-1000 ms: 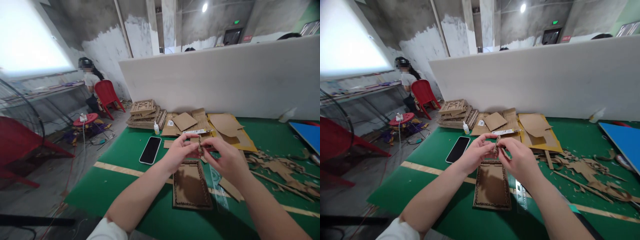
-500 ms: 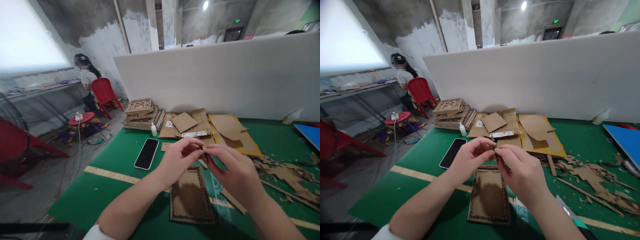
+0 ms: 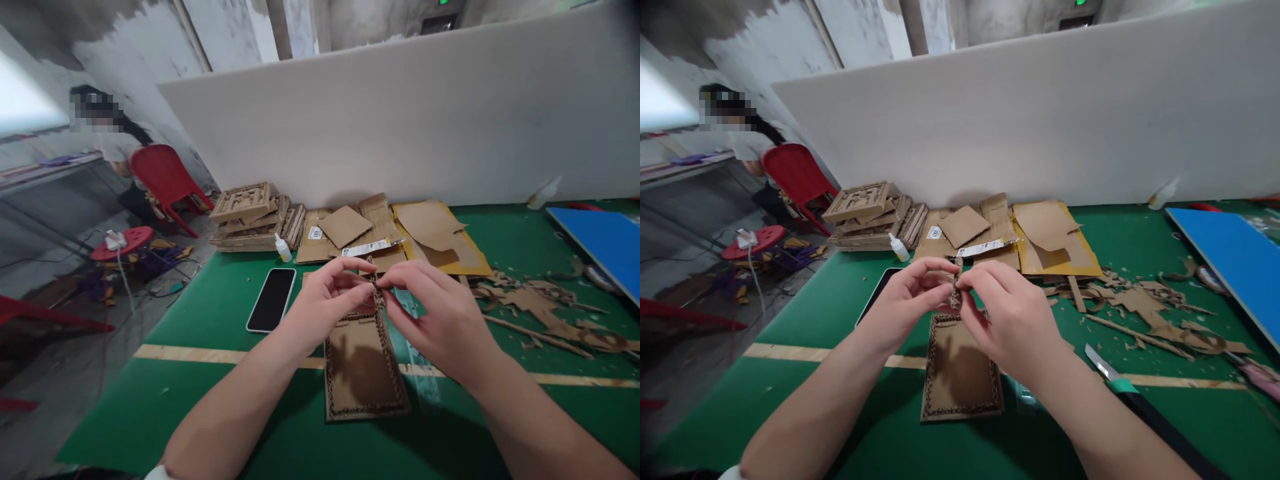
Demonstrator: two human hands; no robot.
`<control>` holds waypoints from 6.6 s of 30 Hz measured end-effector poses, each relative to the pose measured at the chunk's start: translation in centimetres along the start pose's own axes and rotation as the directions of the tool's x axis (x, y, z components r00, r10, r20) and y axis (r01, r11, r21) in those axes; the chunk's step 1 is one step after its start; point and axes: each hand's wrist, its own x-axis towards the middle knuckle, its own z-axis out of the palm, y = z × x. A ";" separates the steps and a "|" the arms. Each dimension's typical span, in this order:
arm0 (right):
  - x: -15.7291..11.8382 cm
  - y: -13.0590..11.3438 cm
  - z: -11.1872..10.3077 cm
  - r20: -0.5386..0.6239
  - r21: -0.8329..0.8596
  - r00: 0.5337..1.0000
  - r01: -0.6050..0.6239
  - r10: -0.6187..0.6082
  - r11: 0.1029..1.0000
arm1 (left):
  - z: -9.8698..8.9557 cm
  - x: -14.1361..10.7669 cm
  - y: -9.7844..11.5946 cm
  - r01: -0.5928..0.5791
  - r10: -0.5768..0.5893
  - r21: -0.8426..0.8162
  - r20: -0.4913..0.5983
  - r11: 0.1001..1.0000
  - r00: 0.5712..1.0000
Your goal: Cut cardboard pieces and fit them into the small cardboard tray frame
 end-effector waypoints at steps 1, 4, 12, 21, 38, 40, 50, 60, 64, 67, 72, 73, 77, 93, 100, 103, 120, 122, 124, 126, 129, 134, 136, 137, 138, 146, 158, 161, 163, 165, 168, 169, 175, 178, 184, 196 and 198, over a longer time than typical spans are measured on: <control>0.0 0.0 0.0 -0.004 0.011 1.000 0.002 -0.002 1.000 | 0.0 0.0 0.0 0.012 -0.012 -0.024 0.003 1.000 1.000; -0.1 -0.1 0.0 -0.009 0.019 1.000 0.023 -0.023 1.000 | 0.0 0.1 0.2 0.034 -0.034 -0.055 0.002 0.998 0.999; -0.1 -0.1 -0.4 0.007 0.027 1.000 0.008 -0.008 1.000 | -0.2 0.0 0.4 0.056 -0.051 -0.117 0.044 0.992 0.998; 0.0 -0.2 0.0 -0.089 -0.131 0.988 0.115 -0.128 0.985 | 0.3 -0.3 0.5 0.001 -0.001 -0.067 0.006 0.998 1.000; 0.2 0.1 0.0 0.041 0.053 0.999 0.000 -0.003 0.999 | 0.8 -0.4 0.5 -0.004 0.002 -0.050 -0.031 0.999 1.000; 0.2 0.1 -0.1 0.082 0.130 0.995 -0.070 0.060 0.989 | 0.6 -0.4 0.6 0.006 -0.007 -0.033 -0.022 0.999 1.000; -0.1 0.3 -0.2 -0.068 -0.051 0.996 0.056 -0.060 0.997 | 0.2 -0.2 0.3 -0.038 0.039 0.011 -0.043 0.999 0.998; 0.1 0.2 0.2 -0.074 -0.031 0.996 0.047 -0.049 0.998 | 0.3 -0.3 0.4 -0.032 0.033 0.015 -0.026 0.999 0.999; 0.2 0.1 0.0 -0.017 0.075 0.998 -0.054 0.056 0.996 | 0.2 -0.3 0.4 -0.037 0.038 0.022 -0.022 0.999 0.999; 0.1 0.1 -0.1 0.016 0.114 0.994 -0.110 0.109 0.987 | 0.4 -0.4 0.5 -0.099 0.110 0.115 -0.096 0.988 0.989; 0.0 0.2 0.1 0.009 0.109 0.993 -0.119 0.119 0.987 | 1.0 -0.9 0.4 -0.185 0.252 0.338 -0.167 0.923 0.953; 0.0 0.2 0.1 0.006 0.104 0.993 -0.120 0.120 0.987 | 1.2 -1.0 0.3 -0.210 0.290 0.376 -0.169 0.902 0.942; 0.2 0.2 0.1 0.009 0.099 0.991 -0.135 0.135 0.986 | 1.8 -1.4 -0.2 -0.289 0.410 0.478 -0.170 0.829 0.896; -0.2 0.0 1.4 -0.093 -0.035 0.990 -0.113 0.110 0.993 | 1.7 -1.2 -0.4 -0.266 0.374 0.439 -0.179 0.858 0.910; -0.2 0.1 1.3 -0.097 -0.032 0.990 -0.106 0.102 0.994 | 1.2 -0.6 -0.1 -0.190 0.242 0.255 -0.189 0.948 0.952; -0.2 0.0 1.2 -0.093 0.011 0.988 -0.124 0.124 0.992 | 1.3 -0.6 -0.3 -0.226 0.284 0.280 -0.189 0.933 0.940; -0.5 0.1 1.7 -0.127 -0.131 0.990 -0.085 0.068 0.988 | 1.3 -0.7 -1.9 -0.393 0.565 0.606 -0.116 0.692 0.817; -0.4 0.1 1.4 -0.102 -0.082 0.990 -0.109 0.100 0.991 | 1.3 -0.7 -1.8 -0.383 0.546 0.584 -0.127 0.716 0.828; -0.2 0.0 1.2 -0.078 -0.038 0.989 -0.130 0.127 0.991 | 1.2 -0.7 -1.6 -0.382 0.535 0.566 -0.127 0.731 0.835; -0.2 0.0 1.1 -0.068 -0.020 0.989 -0.133 0.131 0.991 | 1.2 -0.7 -1.6 -0.391 0.538 0.562 -0.116 0.729 0.835; -0.3 0.0 1.2 -0.081 -0.059 0.992 -0.104 0.099 0.993 | 1.2 -0.7 -1.6 -0.406 0.553 0.574 -0.099 0.711 0.827; -0.5 0.2 1.6 -0.130 -0.180 0.991 -0.041 0.017 0.983 | 1.4 -0.9 -1.7 -0.395 0.550 0.581 -0.110 0.711 0.828; -0.5 0.3 1.6 -0.126 -0.206 0.992 -0.025 -0.001 0.978 | 1.5 -0.9 -1.7 -0.386 0.541 0.574 -0.120 0.722 0.833; -0.4 0.3 1.6 -0.119 -0.218 0.993 -0.018 -0.008 0.976 | 1.5 -0.9 -1.6 -0.379 0.530 0.565 -0.126 0.733 0.838; -0.4 0.3 1.5 -0.111 -0.233 0.994 -0.012 -0.014 0.972 | 1.5 -0.9 -1.5 -0.369 0.514 0.550 -0.131 0.749 0.847; 0.0 0.7 1.0 -0.041 -0.338 0.998 0.027 -0.044 0.941 | 1.1 -0.4 -0.9 -0.296 0.349 0.329 -0.115 0.897 0.930; -0.1 0.5 0.1 -0.009 -0.068 0.996 -0.087 0.086 0.994 | 0.6 0.0 -0.8 -0.274 0.301 0.235 -0.087 0.933 0.950; -0.1 0.4 0.3 0.008 0.011 0.987 -0.161 0.161 0.987 | 0.8 -0.2 -0.9 -0.285 0.333 0.325 -0.102 0.902 0.937; -0.1 0.3 0.5 0.012 0.047 0.978 -0.208 0.207 0.977 | 1.0 -0.4 -0.9 -0.295 0.357 0.381 -0.104 0.876 0.928; 0.0 0.2 0.6 0.008 0.068 0.970 -0.244 0.244 0.967 | 1.2 -0.6 -1.0 -0.322 0.399 0.434 -0.100 0.842 0.911; 0.1 0.1 0.9 0.001 0.052 0.967 -0.256 0.256 0.965 | 1.3 -0.7 -1.1 -0.366 0.467 0.502 -0.089 0.784 0.879; 0.1 0.1 0.9 -0.003 0.031 0.969 -0.246 0.247 0.969 | 1.3 -0.8 -1.1 -0.374 0.480 0.514 -0.086 0.772 0.873; -0.2 0.1 1.2 -0.095 -0.194 0.990 -0.116 0.099 0.974 | 1.3 -0.6 -1.1 -0.344 0.443 0.497 -0.091 0.796 0.892; -0.2 0.0 1.1 -0.082 -0.245 0.993 -0.106 0.088 0.964 | 1.5 -0.6 -1.0 -0.316 0.422 0.512 -0.103 0.799 0.901; 0.0 0.1 -0.1 0.093 -0.089 0.972 -0.209 0.217 0.974 | 1.1 -0.5 -0.6 -0.303 0.396 0.537 -0.063 0.787 0.916; -1.3 4.7 -2.4 0.428 -0.237 0.865 -0.172 0.262 0.956 | 0.0 0.4 -0.5 -0.109 0.113 0.121 -0.026 0.987 0.993; -2.0 5.9 -2.6 0.493 -0.279 0.836 -0.108 0.240 0.954 | 0.0 0.5 -0.5 -0.080 0.080 0.091 -0.005 0.993 0.997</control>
